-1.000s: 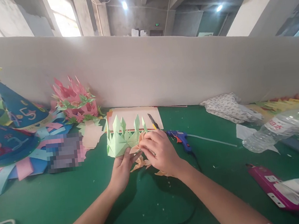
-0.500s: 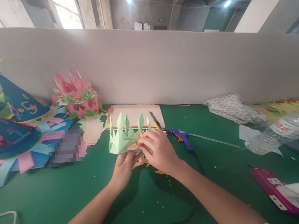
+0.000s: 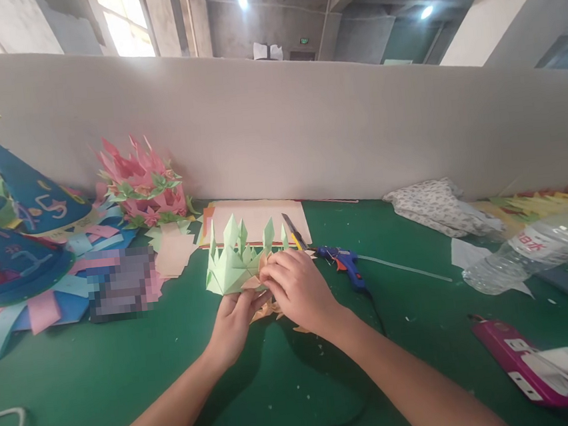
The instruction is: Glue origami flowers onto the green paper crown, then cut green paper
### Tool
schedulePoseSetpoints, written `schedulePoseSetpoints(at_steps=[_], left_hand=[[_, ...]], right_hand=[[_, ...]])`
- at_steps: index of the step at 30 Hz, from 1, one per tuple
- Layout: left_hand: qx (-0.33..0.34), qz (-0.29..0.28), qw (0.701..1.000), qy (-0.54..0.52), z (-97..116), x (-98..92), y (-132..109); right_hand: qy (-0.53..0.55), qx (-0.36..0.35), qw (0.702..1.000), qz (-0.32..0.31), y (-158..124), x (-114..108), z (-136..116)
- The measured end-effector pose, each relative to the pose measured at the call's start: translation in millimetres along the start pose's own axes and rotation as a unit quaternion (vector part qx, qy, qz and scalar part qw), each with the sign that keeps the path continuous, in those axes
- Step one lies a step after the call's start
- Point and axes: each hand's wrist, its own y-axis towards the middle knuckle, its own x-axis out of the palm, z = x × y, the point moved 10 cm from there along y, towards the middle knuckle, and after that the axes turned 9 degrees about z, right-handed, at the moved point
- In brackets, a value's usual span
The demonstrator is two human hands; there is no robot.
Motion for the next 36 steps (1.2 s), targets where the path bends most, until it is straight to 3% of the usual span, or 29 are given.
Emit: schedulePoseSetpoints(at_steps=[7,14,22,36], left_hand=[[0.003,0.008,1.000,0.023,0.5,-1.1,-0.6],[-0.011,-0.025,0.999,0.039,-0.1,5.0,-3.2],[-0.009,0.005,0.998,0.060,-2.8,-3.1,-0.8],[-0.004,0.005,0.996,0.085,-2.4,-5.2,-0.4]], right_hand=[[-0.010,-0.008,1.000,-0.005,-0.3,0.1,-2.2],[-0.011,0.004,1.000,-0.013,-2.1,2.9,0.2],[-0.005,0.003,1.000,-0.009,-2.0,2.6,-2.8],[-0.013,0.018,1.000,-0.009,-5.5,4.1,-4.3]])
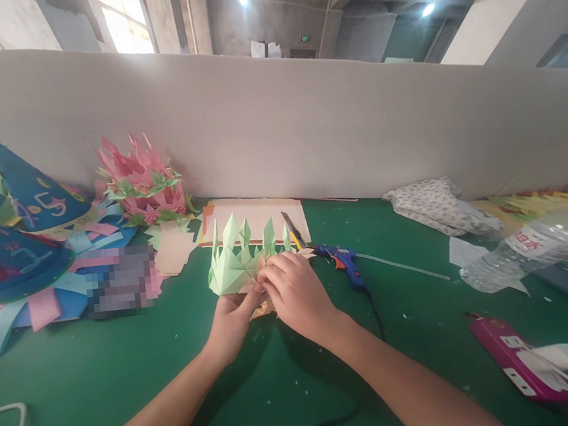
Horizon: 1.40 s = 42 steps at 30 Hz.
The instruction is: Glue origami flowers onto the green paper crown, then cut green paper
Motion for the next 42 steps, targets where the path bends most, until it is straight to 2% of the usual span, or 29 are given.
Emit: schedulePoseSetpoints(at_steps=[8,13,17,22,30,36,42], left_hand=[[0.016,0.015,1.000,-0.015,3.8,-2.4,0.3],[-0.004,-0.012,0.999,-0.048,8.8,5.4,1.8],[0.004,-0.002,0.997,-0.073,16.8,3.8,4.8],[-0.006,-0.002,0.997,-0.079,14.3,2.6,4.8],[0.003,0.003,0.997,-0.077,17.4,2.0,3.7],[0.010,0.029,0.998,-0.059,16.9,-5.2,6.3],[0.011,0.027,0.999,-0.038,11.4,-8.7,8.6]], right_hand=[[-0.013,-0.001,1.000,0.017,-0.2,-0.3,-2.1],[0.004,-0.015,1.000,0.001,2.1,-1.0,0.4],[0.013,-0.018,1.000,0.016,4.0,-9.0,5.4],[0.005,-0.029,0.999,0.034,5.3,-17.3,4.5],[-0.034,-0.040,0.998,0.039,1.3,-8.4,-0.8],[-0.039,-0.054,0.996,0.054,-0.1,-9.8,-5.7],[-0.039,-0.047,0.995,0.074,0.8,-13.3,-5.4]])
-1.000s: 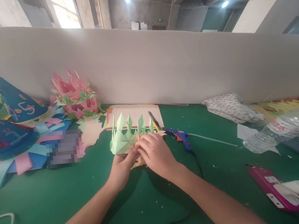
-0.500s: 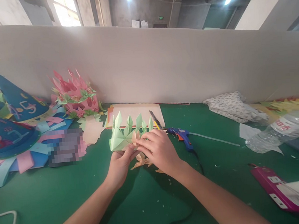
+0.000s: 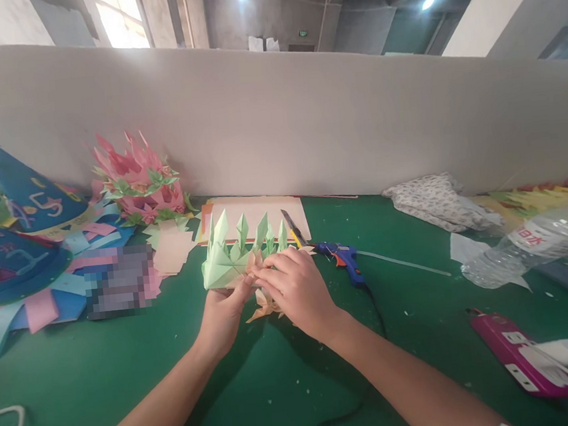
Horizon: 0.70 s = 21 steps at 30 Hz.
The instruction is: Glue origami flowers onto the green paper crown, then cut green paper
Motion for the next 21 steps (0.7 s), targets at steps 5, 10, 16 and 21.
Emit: schedulePoseSetpoints(at_steps=[5,10,16,21], left_hand=[[0.002,-0.014,1.000,0.014,-0.4,1.4,-1.5],[-0.009,0.000,0.999,0.031,-3.6,-3.2,-0.3],[0.000,-0.007,1.000,0.008,1.2,1.1,-0.4],[0.004,-0.003,1.000,-0.019,4.6,2.2,0.1]], right_hand=[[0.011,0.005,1.000,0.014,0.9,-2.7,-0.6],[0.017,0.006,1.000,0.016,0.1,-3.0,-1.0],[0.037,0.013,0.999,0.005,2.6,-3.1,2.3],[0.068,0.045,0.996,0.046,4.5,-26.6,20.2]])
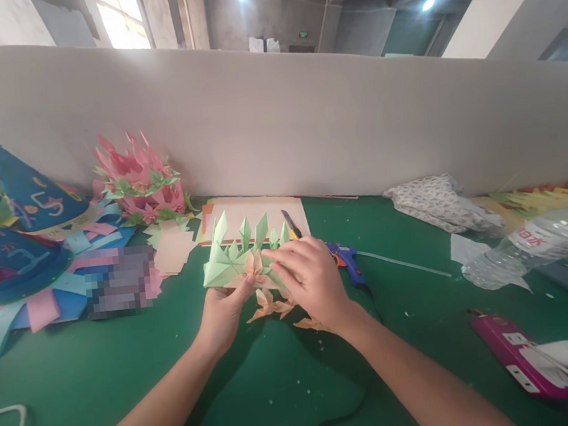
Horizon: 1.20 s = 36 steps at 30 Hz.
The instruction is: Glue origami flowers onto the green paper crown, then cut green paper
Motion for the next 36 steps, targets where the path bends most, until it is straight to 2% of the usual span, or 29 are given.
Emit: schedulePoseSetpoints(at_steps=[2,5,7,11,16,19,23,27,31,36], left_hand=[[-0.012,0.002,1.000,-0.009,-2.7,-1.1,0.9],[-0.026,0.005,0.999,-0.027,-6.3,-3.3,2.2],[-0.031,0.006,0.999,-0.038,-7.5,-3.8,2.9],[-0.045,0.015,0.998,-0.045,-8.2,-5.2,4.0],[-0.056,0.041,0.996,-0.053,-6.1,-11.9,6.7],[-0.061,0.043,0.996,-0.053,-6.6,-12.9,7.3],[-0.056,0.014,0.998,-0.041,-6.9,-4.9,4.7],[-0.024,-0.022,0.999,-0.022,-3.0,3.9,0.5],[-0.015,-0.037,0.999,0.007,-2.2,6.4,-2.0],[-0.011,-0.036,0.999,-0.027,2.8,7.6,-3.1]], right_hand=[[-0.005,0.019,1.000,0.017,-4.7,-12.6,10.0],[-0.021,0.028,0.999,-0.006,-20.0,-18.4,23.4],[-0.016,0.045,0.998,-0.030,-31.2,-16.1,34.2],[0.001,0.107,0.993,-0.040,-43.7,-8.6,56.1],[0.053,0.163,0.983,-0.069,-48.9,5.9,64.4],[0.075,0.160,0.982,-0.071,-49.5,5.9,56.7],[0.062,0.067,0.994,-0.059,-40.8,2.6,27.4],[0.023,-0.003,0.997,-0.071,-31.4,13.8,3.2],[0.008,-0.016,0.998,-0.063,-24.8,25.1,-7.3],[0.015,-0.008,0.999,-0.030,-17.7,27.2,-10.4]])
